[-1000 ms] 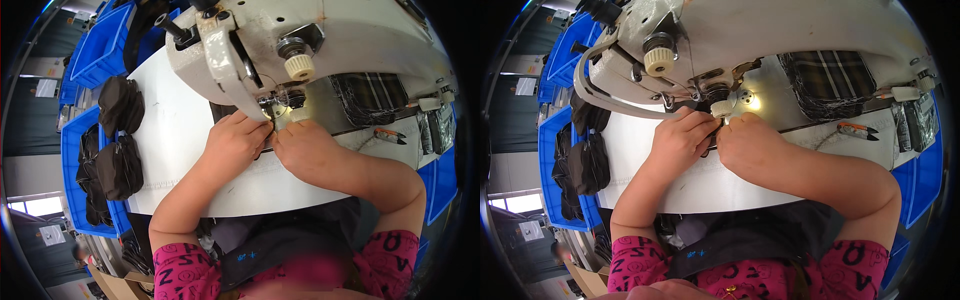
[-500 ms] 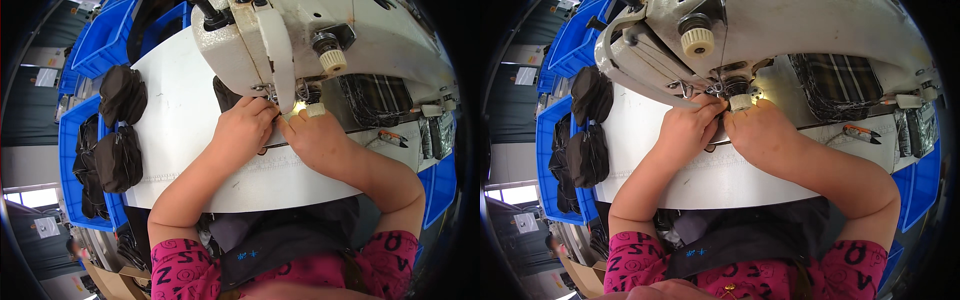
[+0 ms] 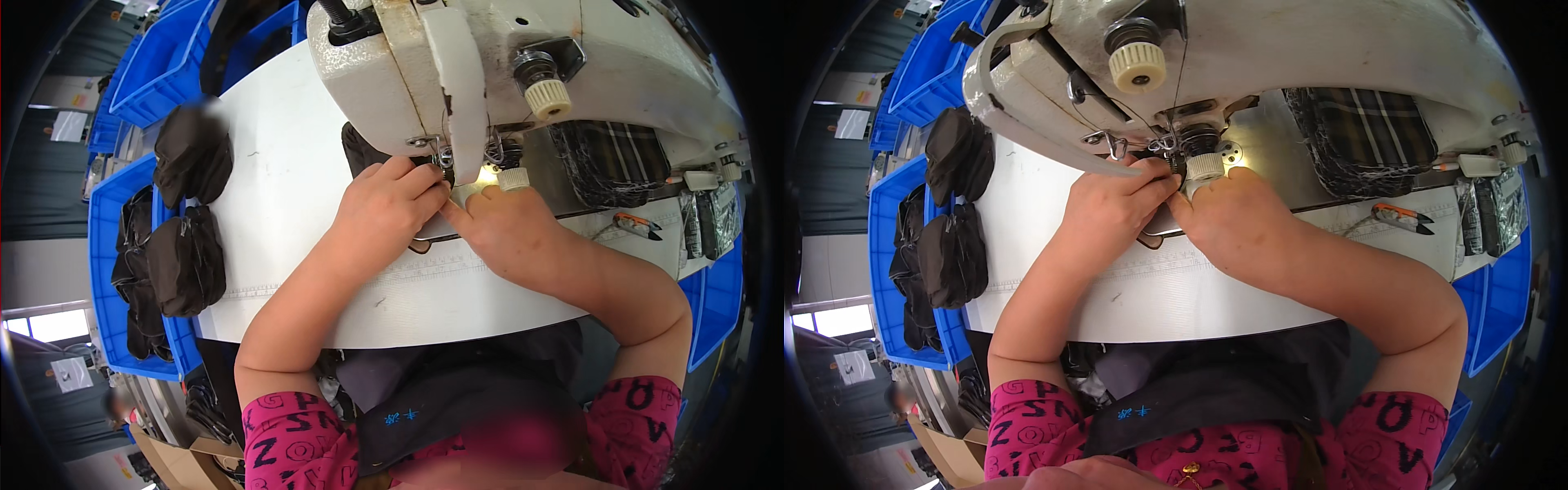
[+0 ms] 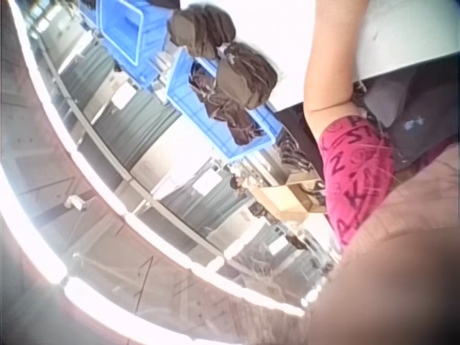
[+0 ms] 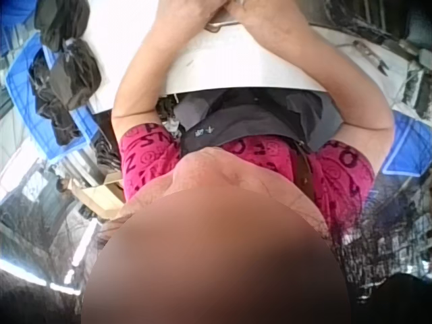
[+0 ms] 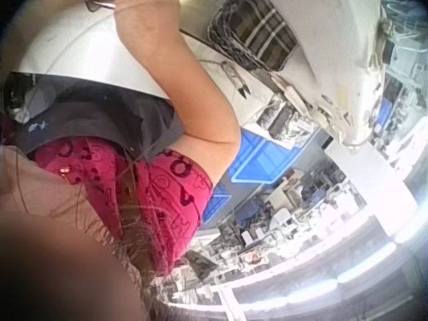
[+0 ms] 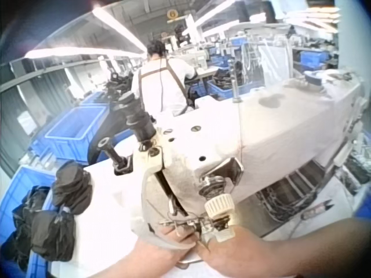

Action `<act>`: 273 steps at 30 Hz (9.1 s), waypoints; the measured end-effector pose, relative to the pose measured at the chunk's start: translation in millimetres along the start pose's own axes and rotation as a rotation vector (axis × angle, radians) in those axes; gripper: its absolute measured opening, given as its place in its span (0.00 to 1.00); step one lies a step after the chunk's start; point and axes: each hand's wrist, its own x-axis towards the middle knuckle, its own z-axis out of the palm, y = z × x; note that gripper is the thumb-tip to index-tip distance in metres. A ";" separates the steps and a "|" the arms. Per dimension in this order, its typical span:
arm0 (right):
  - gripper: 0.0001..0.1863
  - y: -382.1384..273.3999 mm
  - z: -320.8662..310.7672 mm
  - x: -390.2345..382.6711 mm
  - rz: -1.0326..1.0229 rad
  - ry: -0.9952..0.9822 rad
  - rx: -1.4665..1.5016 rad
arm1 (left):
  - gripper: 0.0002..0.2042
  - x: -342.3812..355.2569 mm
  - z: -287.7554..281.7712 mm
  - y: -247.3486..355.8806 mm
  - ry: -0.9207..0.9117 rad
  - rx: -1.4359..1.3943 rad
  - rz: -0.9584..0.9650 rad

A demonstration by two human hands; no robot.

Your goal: Sewing a small black leather or fabric pouch using an industrial sewing machine.

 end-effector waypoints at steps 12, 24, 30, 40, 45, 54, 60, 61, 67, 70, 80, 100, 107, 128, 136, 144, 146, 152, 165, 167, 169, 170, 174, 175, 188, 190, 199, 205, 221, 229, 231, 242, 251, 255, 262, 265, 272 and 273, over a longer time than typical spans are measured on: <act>0.13 -1.9 -1.1 0.5 -0.020 0.004 0.053 | 0.16 0.5 -0.4 1.3 -0.033 0.022 0.012; 0.19 0.1 0.0 0.8 0.004 -0.017 -0.036 | 0.17 3.4 2.5 14.1 -0.100 0.000 -0.117; 0.15 1.7 6.3 0.4 -0.002 0.091 -0.049 | 0.17 4.0 7.4 18.7 -0.083 0.099 -0.100; 0.20 4.1 5.6 -1.2 -0.010 0.070 -0.057 | 0.19 -1.3 0.6 3.0 0.004 -0.028 -0.053; 0.21 1.2 3.4 -0.3 0.011 0.052 -0.090 | 0.17 0.5 -4.6 -3.5 0.011 -0.032 -0.022; 0.20 -2.7 3.7 0.3 -0.016 0.074 -0.078 | 0.17 1.0 -2.1 -7.9 -0.052 -0.141 -0.065; 0.18 -4.8 -0.7 3.2 0.007 0.014 -0.079 | 0.17 1.7 -1.2 -7.8 -0.075 -0.191 -0.080; 0.18 -4.8 -1.4 3.6 0.010 -0.005 -0.075 | 0.17 1.0 -0.3 -6.4 -0.077 -0.180 -0.093; 0.20 -2.5 -0.2 2.1 0.001 0.000 -0.066 | 0.17 1.1 2.6 -0.5 -0.059 -0.149 -0.116; 0.22 -0.3 1.1 1.8 0.010 0.013 -0.065 | 0.17 3.5 2.4 7.7 -0.051 -0.139 -0.177; 0.23 0.0 3.6 2.2 0.037 0.057 -0.049 | 0.17 2.2 7.8 11.0 0.041 0.012 -0.123; 0.26 3.8 -2.0 -0.6 0.043 0.031 -0.135 | 0.22 4.9 -2.6 28.4 -0.097 -0.072 -0.249; 0.18 9.9 5.4 4.1 -0.016 0.213 -0.009 | 0.21 -3.8 5.6 -5.7 -0.007 -0.649 -0.386; 0.08 -10.5 22.9 13.4 -0.260 0.373 -0.029 | 0.16 -6.3 -25.6 -8.7 -0.037 -0.549 -0.153; 0.09 -5.8 4.7 -0.3 -0.168 0.312 -0.025 | 0.05 -1.7 -41.1 -6.3 -0.257 -0.355 -0.249; 0.09 -7.0 0.6 -2.3 -0.103 0.262 -0.001 | 0.09 -4.4 -25.9 0.0 -0.127 -0.515 -0.399; 0.10 -7.7 0.2 -1.6 -0.115 0.305 -0.018 | 0.09 -3.3 -27.6 0.0 -0.177 -0.584 -0.581; 0.08 -7.8 12.3 -0.3 -0.172 0.357 -0.027 | 0.06 -4.5 -19.4 -21.3 -0.333 -0.643 -0.460; 0.10 -7.5 15.1 -3.4 -0.137 0.243 0.000 | 0.10 -10.1 -7.7 -12.9 -0.191 -0.968 -0.606; 0.10 -9.0 16.5 -2.6 -0.153 0.250 0.006 | 0.08 -12.7 -1.1 -12.1 -0.156 -0.859 -0.525; 0.10 -10.0 18.0 -2.7 -0.155 0.262 -0.005 | 0.06 -12.1 -0.9 -10.0 -0.120 -0.749 -0.445; 0.11 -10.0 19.3 -2.8 -0.155 0.273 -0.018 | 0.05 -8.8 -4.5 -7.6 -0.120 -0.813 -0.510; 0.07 -7.7 23.1 1.1 -0.187 0.386 -0.061 | 0.09 9.3 -14.5 7.3 -0.143 -0.939 -0.757; 0.08 -7.4 23.9 1.5 -0.193 0.394 -0.078 | 0.09 8.7 -9.2 8.6 -0.145 -0.939 -0.757; 0.12 -15.1 19.5 -3.7 -0.179 0.303 -0.099 | 0.09 4.9 -5.7 19.2 0.174 0.083 -0.048; 0.14 -20.9 15.2 -8.5 -0.183 0.235 -0.123 | 0.10 0.5 -3.7 20.2 0.096 0.002 -0.069; 0.22 -30.5 3.5 -15.9 -0.213 0.137 -0.167 | 0.09 0.1 -5.4 21.7 0.018 -0.065 -0.086; 0.21 -29.1 3.9 -17.3 -0.216 0.139 -0.182 | 0.10 1.1 -4.8 24.3 0.017 -0.089 -0.093; 0.21 -24.5 -3.0 -16.7 -0.198 0.080 -0.194 | 0.16 -0.6 -4.3 33.4 -0.010 -0.047 -0.120; 0.20 -19.2 -1.6 -8.4 -0.109 0.058 -0.067 | 0.16 2.4 7.8 18.0 0.062 0.056 -0.079; 0.20 -18.4 0.7 -8.4 -0.118 0.079 -0.081 | 0.15 3.2 8.7 17.0 0.071 0.062 -0.080; 0.16 -15.7 3.7 -8.3 -0.219 0.222 -0.120 | 0.10 2.1 8.8 15.8 0.107 -0.074 -0.116; 0.20 -19.9 -0.1 -10.2 -0.126 0.059 -0.069 | 0.11 4.0 6.0 15.0 0.081 -0.082 -0.081; 0.20 -19.3 -0.5 -10.6 -0.121 0.059 -0.076 | 0.12 5.4 4.7 16.6 0.057 -0.069 -0.080; 0.22 -11.5 2.3 -2.8 -0.094 0.028 -0.046 | 0.13 8.0 8.9 9.6 0.037 0.040 -0.076; 0.22 -10.3 0.1 -3.6 -0.114 0.057 -0.071 | 0.12 5.2 13.8 7.2 0.089 0.029 -0.072; 0.17 -11.1 -1.0 -5.7 -0.168 0.134 -0.155 | 0.12 2.2 6.2 7.0 0.081 -0.158 -0.154; 0.17 -11.1 -0.7 -5.7 -0.167 0.133 -0.155 | 0.12 2.9 4.8 6.4 0.081 -0.160 -0.153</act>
